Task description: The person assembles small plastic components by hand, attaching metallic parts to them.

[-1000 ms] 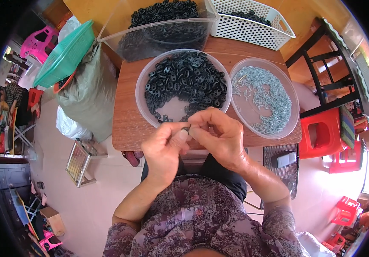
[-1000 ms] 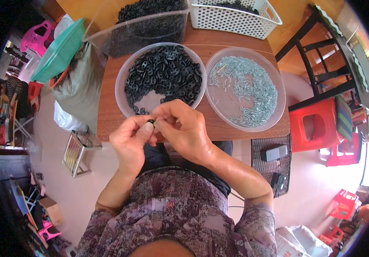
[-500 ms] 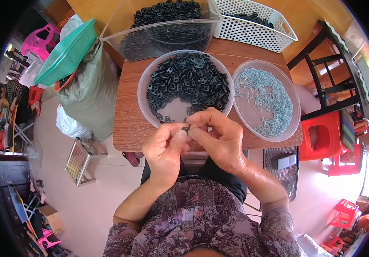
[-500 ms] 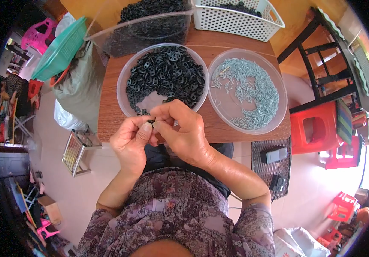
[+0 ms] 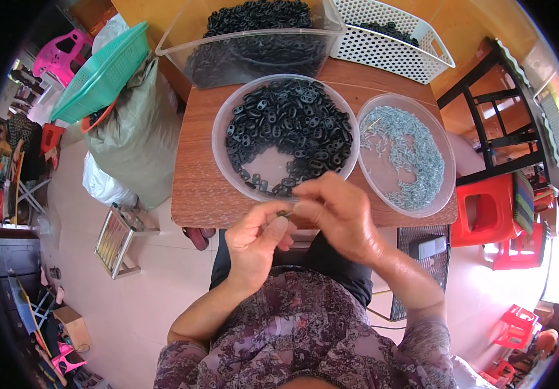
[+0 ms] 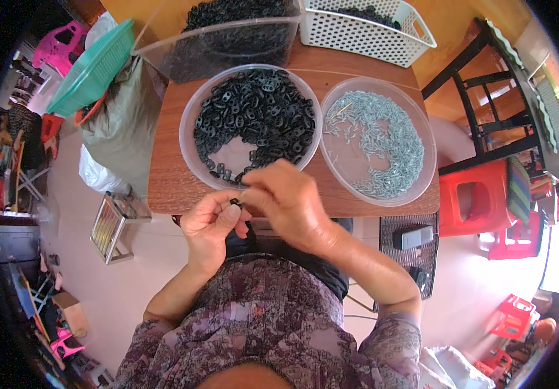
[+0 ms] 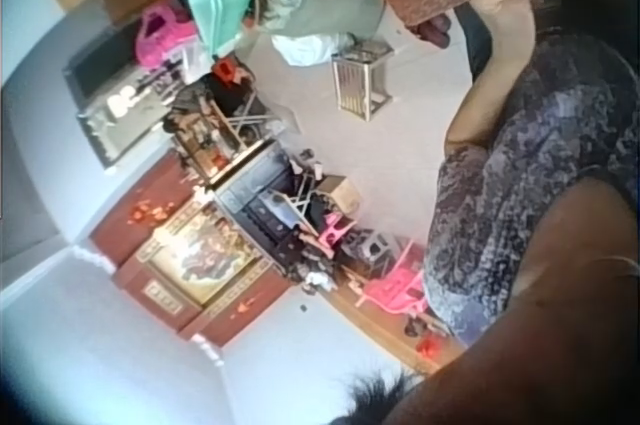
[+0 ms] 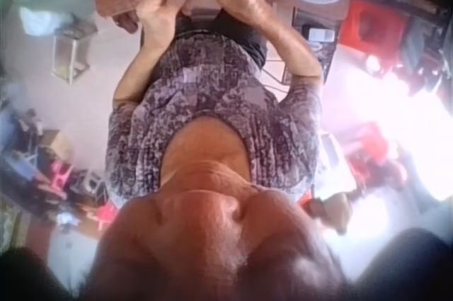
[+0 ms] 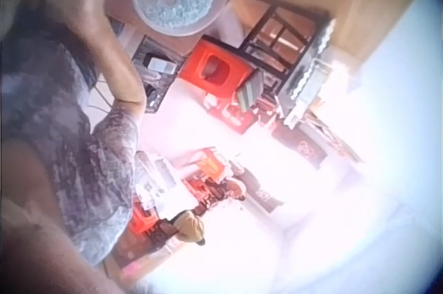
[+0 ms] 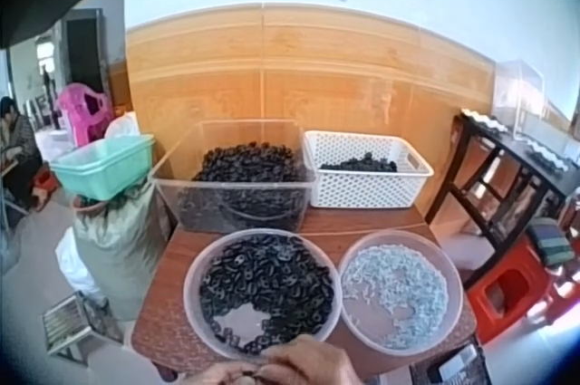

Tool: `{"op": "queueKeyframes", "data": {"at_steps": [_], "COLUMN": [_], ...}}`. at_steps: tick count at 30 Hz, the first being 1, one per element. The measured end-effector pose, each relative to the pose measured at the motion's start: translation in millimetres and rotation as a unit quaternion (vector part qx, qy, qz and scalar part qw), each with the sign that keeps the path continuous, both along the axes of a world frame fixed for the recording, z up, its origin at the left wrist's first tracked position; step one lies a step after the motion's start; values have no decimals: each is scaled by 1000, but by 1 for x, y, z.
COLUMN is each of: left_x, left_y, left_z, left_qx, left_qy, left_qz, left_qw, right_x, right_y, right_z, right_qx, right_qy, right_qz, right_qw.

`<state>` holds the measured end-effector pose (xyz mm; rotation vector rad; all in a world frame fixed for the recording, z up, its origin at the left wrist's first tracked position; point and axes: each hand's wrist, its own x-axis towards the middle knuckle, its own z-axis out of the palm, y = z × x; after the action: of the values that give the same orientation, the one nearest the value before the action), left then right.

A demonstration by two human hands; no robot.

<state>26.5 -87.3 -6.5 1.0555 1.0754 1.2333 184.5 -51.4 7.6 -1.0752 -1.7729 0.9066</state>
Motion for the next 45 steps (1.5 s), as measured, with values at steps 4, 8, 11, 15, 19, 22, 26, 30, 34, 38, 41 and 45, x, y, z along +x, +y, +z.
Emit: {"op": "queueKeyframes", "data": {"at_steps": [4,8,11,15,19,22,26,30,34,38,41,45], "left_x": [-11,-12,-17,-19,-18,-18,-19,-19,-16,-10,-6,-1], "left_y": [1,3,1,1,3,3,4,8,15,18,18,20], "left_z": [-4,-2,-1,-2,-3,-2,-1,3,11,19,22,25], "left_qx": [-36,-32,-39,-35,-31,-31,-24,-13,-5,16,29,35], "left_qy": [-37,-41,-35,-34,-44,-44,-39,-57,-75,-86,-84,-69], "left_qz": [1,-5,16,12,33,27,26,44,57,62,61,66], "left_qw": [999,999,999,999,998,998,999,997,995,994,994,995], "right_x": [14,4,-5,-13,-16,-15,-15,-9,-4,0,-1,-1], "right_y": [39,72,77,72,73,75,73,64,44,43,41,42], "right_z": [13,-2,-8,-9,-11,-15,-15,-1,18,13,13,15], "right_qx": [110,241,260,247,200,195,192,179,-105,-227,-285,-334], "right_qy": [-117,-202,-249,-333,-365,-358,-352,-204,13,146,231,276], "right_qz": [-23,11,57,128,154,167,168,127,96,113,114,110], "right_qw": [987,949,931,901,896,898,901,954,990,956,923,894]}}
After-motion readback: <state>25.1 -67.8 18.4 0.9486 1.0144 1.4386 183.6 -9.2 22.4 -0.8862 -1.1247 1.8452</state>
